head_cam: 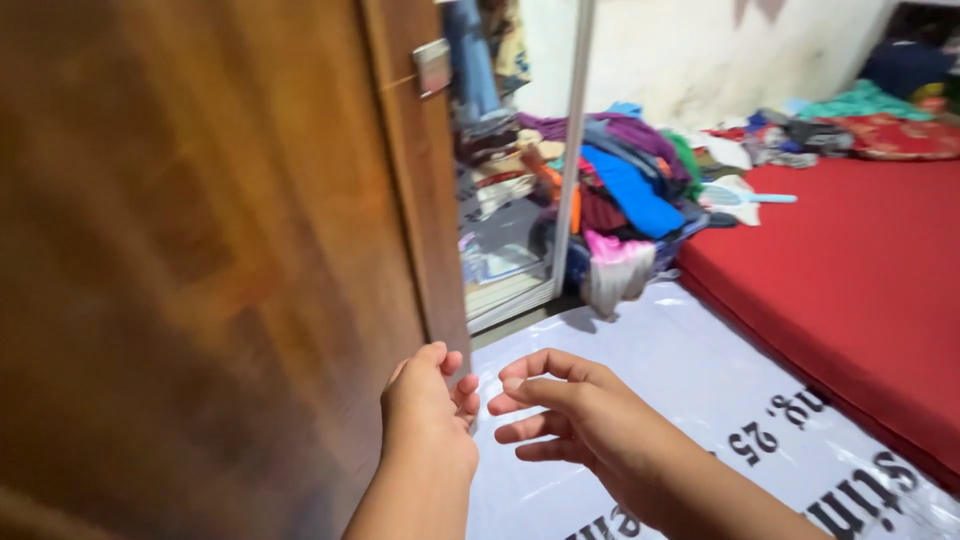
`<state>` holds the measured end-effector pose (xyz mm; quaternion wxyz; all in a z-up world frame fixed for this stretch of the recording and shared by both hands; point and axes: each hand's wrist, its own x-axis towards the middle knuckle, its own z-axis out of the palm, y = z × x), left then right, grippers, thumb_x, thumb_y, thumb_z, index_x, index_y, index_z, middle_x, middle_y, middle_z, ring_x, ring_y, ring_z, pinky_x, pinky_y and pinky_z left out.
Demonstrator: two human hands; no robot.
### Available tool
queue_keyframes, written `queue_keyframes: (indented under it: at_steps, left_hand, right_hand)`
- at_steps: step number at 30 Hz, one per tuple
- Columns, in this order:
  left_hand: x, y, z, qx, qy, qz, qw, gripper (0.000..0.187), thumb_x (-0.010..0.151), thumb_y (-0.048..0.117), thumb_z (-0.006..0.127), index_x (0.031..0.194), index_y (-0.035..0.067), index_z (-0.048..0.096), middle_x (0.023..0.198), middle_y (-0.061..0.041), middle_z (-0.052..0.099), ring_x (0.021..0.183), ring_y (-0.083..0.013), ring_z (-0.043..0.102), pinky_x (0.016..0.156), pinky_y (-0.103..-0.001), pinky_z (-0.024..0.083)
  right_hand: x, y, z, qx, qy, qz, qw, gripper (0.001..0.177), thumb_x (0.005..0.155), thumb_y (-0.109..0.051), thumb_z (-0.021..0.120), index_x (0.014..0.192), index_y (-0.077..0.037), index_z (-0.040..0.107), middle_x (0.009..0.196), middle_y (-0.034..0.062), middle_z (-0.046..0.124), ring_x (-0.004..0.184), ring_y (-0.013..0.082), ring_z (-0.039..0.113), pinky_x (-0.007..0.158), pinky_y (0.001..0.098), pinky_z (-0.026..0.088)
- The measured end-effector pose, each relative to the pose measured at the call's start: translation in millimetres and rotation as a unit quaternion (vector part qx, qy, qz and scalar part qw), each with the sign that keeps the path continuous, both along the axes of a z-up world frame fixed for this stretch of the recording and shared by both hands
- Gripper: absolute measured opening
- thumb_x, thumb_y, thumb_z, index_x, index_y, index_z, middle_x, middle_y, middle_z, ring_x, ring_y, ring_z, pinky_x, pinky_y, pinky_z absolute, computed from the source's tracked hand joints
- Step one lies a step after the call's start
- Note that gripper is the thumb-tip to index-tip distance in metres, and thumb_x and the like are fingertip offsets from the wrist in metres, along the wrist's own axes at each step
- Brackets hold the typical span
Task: Organizing and putting away folded clothes into a wooden wardrobe.
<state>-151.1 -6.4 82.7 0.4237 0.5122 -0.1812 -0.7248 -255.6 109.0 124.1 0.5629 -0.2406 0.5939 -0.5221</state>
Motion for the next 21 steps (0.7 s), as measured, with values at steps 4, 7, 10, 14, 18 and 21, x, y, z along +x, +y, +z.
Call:
queue_keyframes:
  at_steps: [4,7,10,14,18,21]
  left_hand:
    - [-57.1,1.5,6.8,-0.006,0.012,-0.036,0.999,0.018,0.094,0.019,0.062,0.109,0.009,0.063,0.101,-0.004,0.066,0.08,-0.0216,0.059,0.073,-0.037,0.047]
    - [-115.2,4.0,5.0,-0.011,0.02,-0.06,0.998,0.018,0.093,0.019,0.062,0.108,0.009,0.063,0.101,-0.005,0.066,0.08,-0.0219,0.06,0.073,-0.038,0.047]
    - [-177.9,15.6,10.5,-0.012,0.037,-0.09,0.995,0.017,0.093,0.019,0.063,0.107,0.011,0.062,0.1,-0.005,0.065,0.079,-0.0224,0.059,0.072,-0.038,0.046]
    - [-254.4,40.5,18.2,-0.007,0.057,-0.125,0.99,0.016,0.093,0.02,0.063,0.106,0.011,0.061,0.099,-0.004,0.065,0.079,-0.0226,0.059,0.072,-0.038,0.046]
    - [-312.9,62.9,19.7,0.001,0.071,-0.147,0.987,0.017,0.093,0.02,0.064,0.107,0.011,0.061,0.1,-0.004,0.065,0.079,-0.0223,0.058,0.072,-0.038,0.046]
    - [-349.8,70.4,9.6,0.003,0.07,-0.171,0.983,0.017,0.093,0.021,0.063,0.107,0.011,0.061,0.1,-0.004,0.065,0.079,-0.022,0.058,0.072,-0.038,0.045]
  right_hand:
    - [-50.8,13.0,5.0,-0.009,0.014,-0.04,0.999,0.02,0.089,-0.025,0.065,0.105,-0.013,0.063,0.099,0.0042,0.076,0.087,0.0183,0.073,0.081,0.035,0.056]
    - [-101.3,26.3,9.4,-0.01,0.022,-0.073,0.997,0.021,0.089,-0.025,0.066,0.106,-0.013,0.063,0.1,0.0042,0.076,0.086,0.0174,0.073,0.079,0.0341,0.055]
    - [-153.5,43.7,23.4,0.006,0.038,-0.11,0.993,0.021,0.089,-0.025,0.066,0.106,-0.013,0.064,0.1,0.0043,0.076,0.086,0.0169,0.073,0.078,0.0332,0.055]
    - [-226.1,73.2,27.7,-0.008,0.053,-0.132,0.99,0.021,0.089,-0.028,0.066,0.105,-0.013,0.063,0.101,0.0039,0.075,0.087,0.017,0.073,0.077,0.0317,0.055]
    - [-278.6,100.2,35.6,-0.007,0.047,-0.17,0.984,0.023,0.091,-0.029,0.066,0.104,-0.011,0.064,0.1,0.0059,0.075,0.087,0.0188,0.072,0.076,0.032,0.056]
    - [-310.7,113.4,33.2,-0.021,0.034,-0.191,0.981,0.023,0.09,-0.029,0.064,0.104,-0.011,0.065,0.101,0.0062,0.076,0.087,0.0183,0.073,0.076,0.0326,0.057]
